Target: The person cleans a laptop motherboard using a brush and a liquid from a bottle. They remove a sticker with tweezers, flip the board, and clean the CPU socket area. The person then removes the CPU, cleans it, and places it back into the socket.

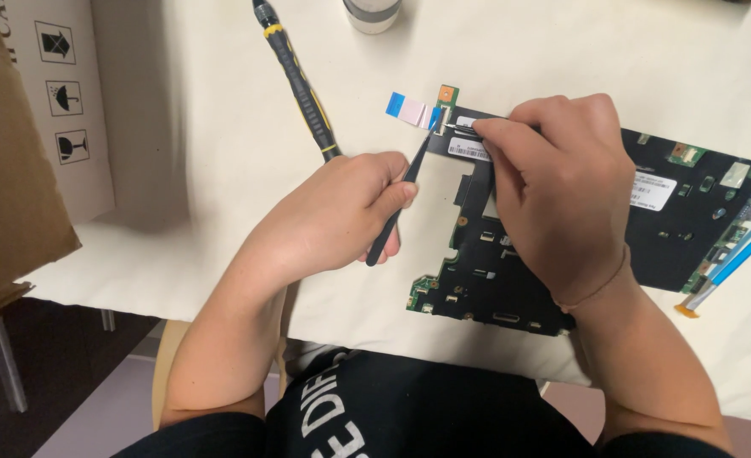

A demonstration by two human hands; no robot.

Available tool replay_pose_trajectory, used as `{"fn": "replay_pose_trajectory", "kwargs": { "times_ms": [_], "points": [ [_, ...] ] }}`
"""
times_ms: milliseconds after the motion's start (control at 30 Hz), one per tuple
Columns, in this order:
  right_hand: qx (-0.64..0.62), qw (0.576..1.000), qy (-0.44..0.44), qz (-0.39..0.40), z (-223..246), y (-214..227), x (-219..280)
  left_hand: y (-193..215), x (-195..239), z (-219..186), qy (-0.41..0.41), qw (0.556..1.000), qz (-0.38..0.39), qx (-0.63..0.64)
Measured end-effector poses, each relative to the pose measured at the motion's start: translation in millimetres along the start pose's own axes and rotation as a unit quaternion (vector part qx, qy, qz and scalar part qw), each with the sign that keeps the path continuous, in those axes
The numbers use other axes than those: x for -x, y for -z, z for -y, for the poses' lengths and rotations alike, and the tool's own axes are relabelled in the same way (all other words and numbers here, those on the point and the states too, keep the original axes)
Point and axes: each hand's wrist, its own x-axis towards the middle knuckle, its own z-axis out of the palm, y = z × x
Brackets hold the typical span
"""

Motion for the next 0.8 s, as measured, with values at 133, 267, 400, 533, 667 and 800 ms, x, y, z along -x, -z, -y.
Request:
{"fn": "replay_pose_trajectory", "kwargs": {
  "times_ms": [133,267,400,533,667,800],
  "points": [
    [-0.01,1.0,0.001,-0.002,-0.4,1.8,0.6,-0.3,-0.6,0.2,-0.003,1.0,-0.001,-0.003],
    [-0.043,0.999,-0.001,0.017,0.0,3.4,1.1,0.2,0.1,0.4,0.0,1.0,0.001,-0.002],
    [-0.035,0.999,-0.002,0.004,0.8,1.5,2.9,0.0,-0.1,0.6,-0.002,1.0,0.001,-0.003],
    [-0.033,0.999,-0.003,0.001,0.9,2.3,2.6,-0.6,-1.0,0.6,0.003,1.0,0.0,-0.005],
    [-0.038,0.999,0.003,0.01,0.2,1.7,3.5,-0.4,-0.6,0.8,-0.001,1.0,-0.002,-0.004],
    [-0.022,1.0,-0.004,0.001,3.1,0.3,5.9,-0.4,-0.7,0.7,-0.001,1.0,0.0,-0.004]
  ]
}}
